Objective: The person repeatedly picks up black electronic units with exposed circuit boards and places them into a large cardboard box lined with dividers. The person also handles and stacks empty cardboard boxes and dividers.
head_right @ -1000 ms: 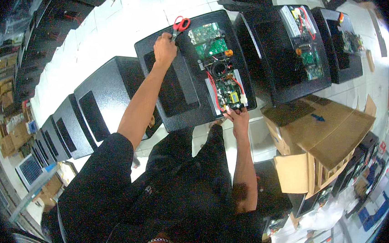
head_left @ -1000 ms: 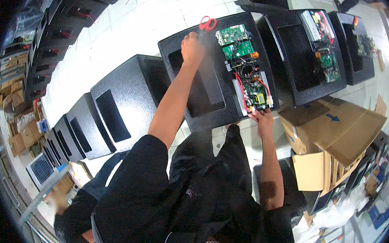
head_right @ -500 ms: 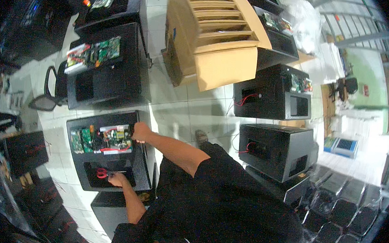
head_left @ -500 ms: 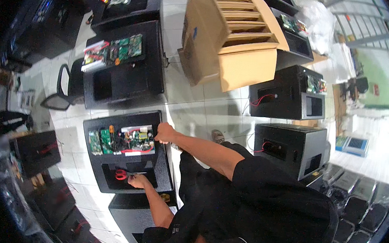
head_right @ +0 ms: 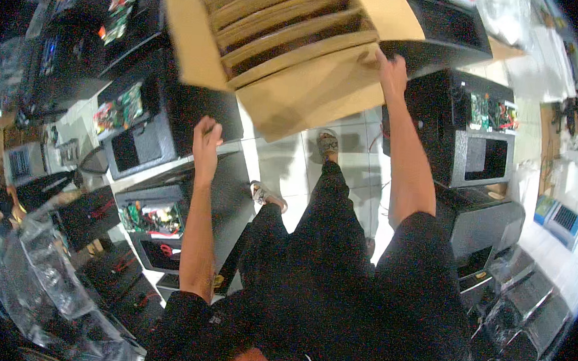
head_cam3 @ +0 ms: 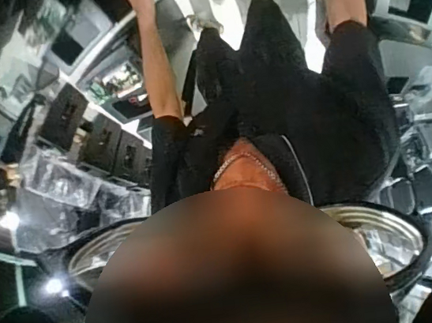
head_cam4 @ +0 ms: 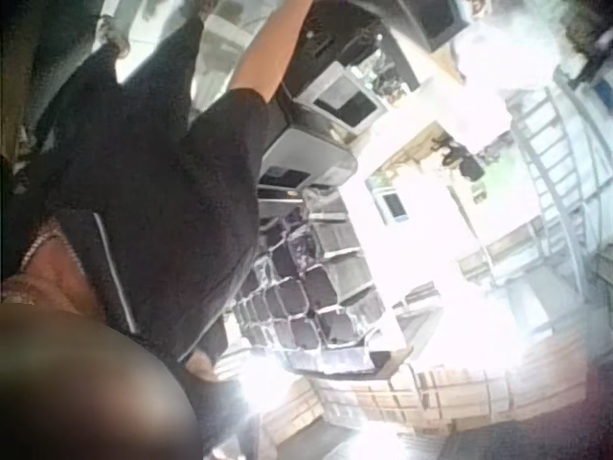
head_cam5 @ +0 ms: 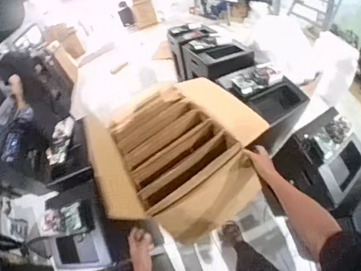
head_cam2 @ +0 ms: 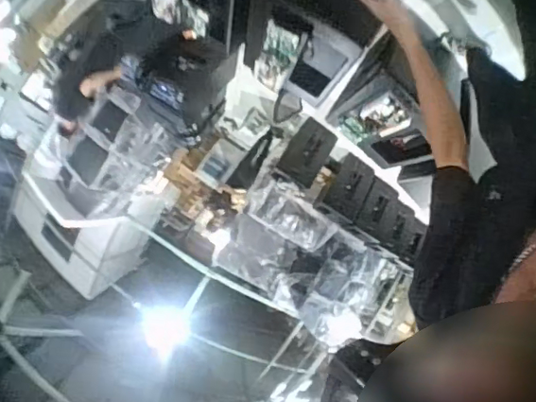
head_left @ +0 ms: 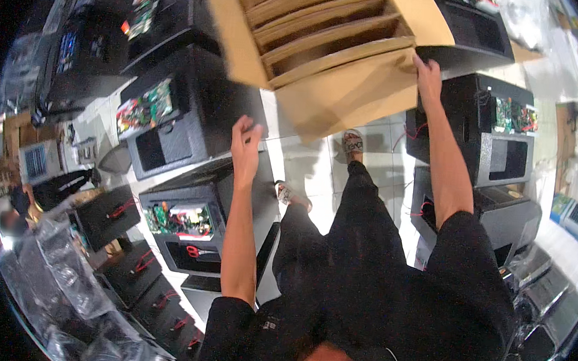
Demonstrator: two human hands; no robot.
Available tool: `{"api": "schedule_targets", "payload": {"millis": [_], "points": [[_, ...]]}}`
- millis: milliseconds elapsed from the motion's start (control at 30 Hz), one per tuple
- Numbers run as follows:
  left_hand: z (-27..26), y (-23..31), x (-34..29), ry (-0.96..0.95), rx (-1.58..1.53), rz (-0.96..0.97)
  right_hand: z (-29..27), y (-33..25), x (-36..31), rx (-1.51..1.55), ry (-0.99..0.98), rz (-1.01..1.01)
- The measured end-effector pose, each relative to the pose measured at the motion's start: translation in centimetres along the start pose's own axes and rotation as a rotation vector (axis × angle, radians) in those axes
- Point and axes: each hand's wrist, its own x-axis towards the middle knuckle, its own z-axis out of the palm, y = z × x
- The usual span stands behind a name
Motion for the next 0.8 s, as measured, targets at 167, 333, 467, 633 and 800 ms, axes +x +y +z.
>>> {"api": "schedule_targets", "payload": {"millis": [167,333,467,633,800], "points": [[6.9,-1.2,9.1,0.044,-0.237,-0.061,5.9,2.5,4.2,0.804,-0.6,0.316],[7.9,1.6,8.9,0.078,-0.457,-0.219,4.3,2.8,1.7,0.815,-0.694,0.201],[11.7,3.7,8.6,0.155,-0.369,-0.146,3.8,2.4,3.0,0.952,-0.704,0.058],[10.8,2.3,10.1,0.067,-0.309,-0.194,4.3,-2.5,5.2,0.789,-0.4,0.156],[9.2,1.7,9.2,0.043,-0.153,-0.221,3.2,-2.7,3.1,0.64,-0.278,0.233]]}}
